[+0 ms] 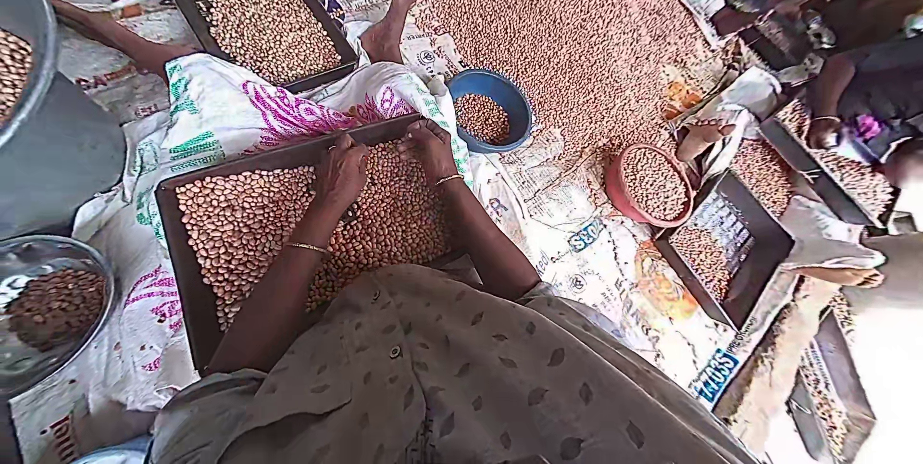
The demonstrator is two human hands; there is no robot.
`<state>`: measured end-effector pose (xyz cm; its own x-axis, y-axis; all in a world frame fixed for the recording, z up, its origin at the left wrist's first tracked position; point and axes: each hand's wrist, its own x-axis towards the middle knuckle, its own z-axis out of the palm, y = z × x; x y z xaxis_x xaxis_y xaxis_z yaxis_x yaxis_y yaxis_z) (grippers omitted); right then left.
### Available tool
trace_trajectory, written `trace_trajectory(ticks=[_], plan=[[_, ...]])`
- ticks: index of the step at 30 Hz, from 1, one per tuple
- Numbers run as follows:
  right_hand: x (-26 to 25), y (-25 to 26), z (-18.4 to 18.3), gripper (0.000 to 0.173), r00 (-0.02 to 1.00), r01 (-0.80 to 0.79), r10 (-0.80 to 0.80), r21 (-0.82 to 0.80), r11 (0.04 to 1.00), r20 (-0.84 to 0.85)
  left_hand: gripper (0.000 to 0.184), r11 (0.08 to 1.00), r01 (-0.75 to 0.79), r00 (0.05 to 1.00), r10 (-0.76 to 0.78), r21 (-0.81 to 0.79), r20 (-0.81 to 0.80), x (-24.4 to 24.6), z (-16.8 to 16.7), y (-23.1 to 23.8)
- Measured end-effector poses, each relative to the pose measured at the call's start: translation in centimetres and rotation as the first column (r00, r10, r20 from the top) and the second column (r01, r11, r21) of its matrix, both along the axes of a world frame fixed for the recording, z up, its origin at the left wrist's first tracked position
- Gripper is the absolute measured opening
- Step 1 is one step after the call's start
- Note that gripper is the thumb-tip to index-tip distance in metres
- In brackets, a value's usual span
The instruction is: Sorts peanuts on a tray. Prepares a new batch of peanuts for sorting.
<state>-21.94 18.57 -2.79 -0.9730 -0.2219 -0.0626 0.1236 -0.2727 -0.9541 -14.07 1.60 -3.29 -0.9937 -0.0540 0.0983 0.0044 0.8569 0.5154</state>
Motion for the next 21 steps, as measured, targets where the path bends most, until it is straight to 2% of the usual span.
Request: trace_trajectory(ticks=[3, 8, 10, 18, 21], plan=[[0.0, 0.4, 0.4, 0.019, 0.996, -0.089, 0.089, 0.034, 0.995, 0.011, 0.022, 0.998, -0.053, 0.998, 0.052, -0.04, -0.019, 2.1, 0.6, 2.1], [-0.2, 0.5, 0.0, 0.015, 0.966, -0.23, 0.255, 0.337, 0.913, -0.032, 0.022, 0.994, -0.051, 0.992, 0.04, -0.092, -0.12, 3.0, -1.3, 2.1], [-0.2, 0.5, 0.0, 0.015, 0.953, -0.25, 0.298, 0.407, 0.878, -0.057, 0.023, 0.992, -0.042, 0.989, 0.024, -0.121, -0.148, 2.8, -1.8, 1.9], [-0.2, 0.7, 0.2, 0.015, 0.932, -0.277, 0.357, 0.497, 0.823, -0.071, 0.026, 0.989, -0.108, 0.987, 0.096, -0.096, -0.127, 2.7, -2.5, 2.3], [-0.3, 0.7, 0.0, 0.015, 0.926, -0.268, 0.365, 0.516, 0.814, -0.095, 0.027, 0.979, -0.137, 0.988, 0.126, -0.148, -0.084, 2.6, -2.3, 2.9]])
